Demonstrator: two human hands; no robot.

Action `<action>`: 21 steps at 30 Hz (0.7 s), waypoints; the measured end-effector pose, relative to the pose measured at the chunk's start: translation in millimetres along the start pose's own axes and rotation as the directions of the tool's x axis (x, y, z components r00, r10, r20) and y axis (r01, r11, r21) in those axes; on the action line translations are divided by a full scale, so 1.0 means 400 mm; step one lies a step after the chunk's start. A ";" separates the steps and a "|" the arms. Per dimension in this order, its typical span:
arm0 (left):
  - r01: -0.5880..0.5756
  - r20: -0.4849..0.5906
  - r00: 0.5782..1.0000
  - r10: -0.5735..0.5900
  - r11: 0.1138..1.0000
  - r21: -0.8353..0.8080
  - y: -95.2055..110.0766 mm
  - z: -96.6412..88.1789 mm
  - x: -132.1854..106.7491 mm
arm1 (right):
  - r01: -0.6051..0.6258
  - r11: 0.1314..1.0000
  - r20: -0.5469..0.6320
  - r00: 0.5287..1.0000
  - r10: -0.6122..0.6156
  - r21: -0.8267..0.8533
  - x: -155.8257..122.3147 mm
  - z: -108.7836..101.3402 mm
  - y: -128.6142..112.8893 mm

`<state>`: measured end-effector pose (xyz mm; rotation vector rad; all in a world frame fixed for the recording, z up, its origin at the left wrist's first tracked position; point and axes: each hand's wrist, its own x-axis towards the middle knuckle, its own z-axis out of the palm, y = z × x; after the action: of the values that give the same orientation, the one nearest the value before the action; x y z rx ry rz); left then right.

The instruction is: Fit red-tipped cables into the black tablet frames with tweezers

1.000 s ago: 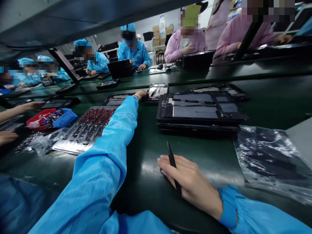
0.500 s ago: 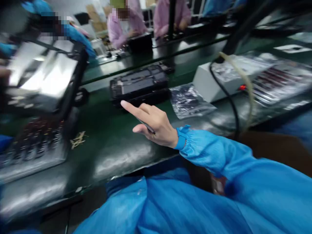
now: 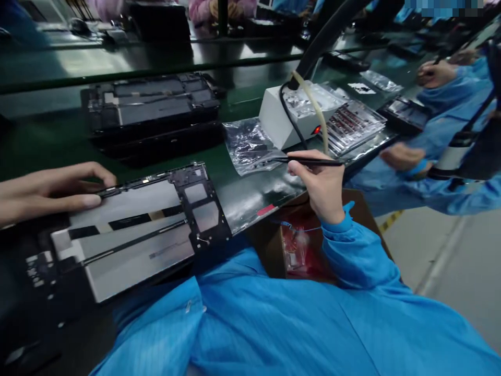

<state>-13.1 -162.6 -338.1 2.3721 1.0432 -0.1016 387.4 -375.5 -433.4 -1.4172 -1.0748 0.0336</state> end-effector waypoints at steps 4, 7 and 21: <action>0.095 0.169 0.982 -0.080 0.992 -0.086 -0.016 0.033 0.032 | -0.050 0.995 0.057 0.997 0.055 -0.090 -0.009 0.005 0.049; -0.009 0.100 0.995 0.007 1.000 0.022 -0.086 0.054 0.046 | -0.047 0.989 0.046 0.997 0.054 -0.139 0.000 0.029 0.079; -0.071 0.017 0.997 0.069 0.988 0.139 -0.121 0.097 0.044 | -0.061 0.988 0.097 0.992 0.075 -0.139 0.024 0.054 0.113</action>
<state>-29.4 -143.6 -397.7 2.5283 0.9742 -0.1679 405.0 -342.5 -468.3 -1.5887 -1.1295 0.0842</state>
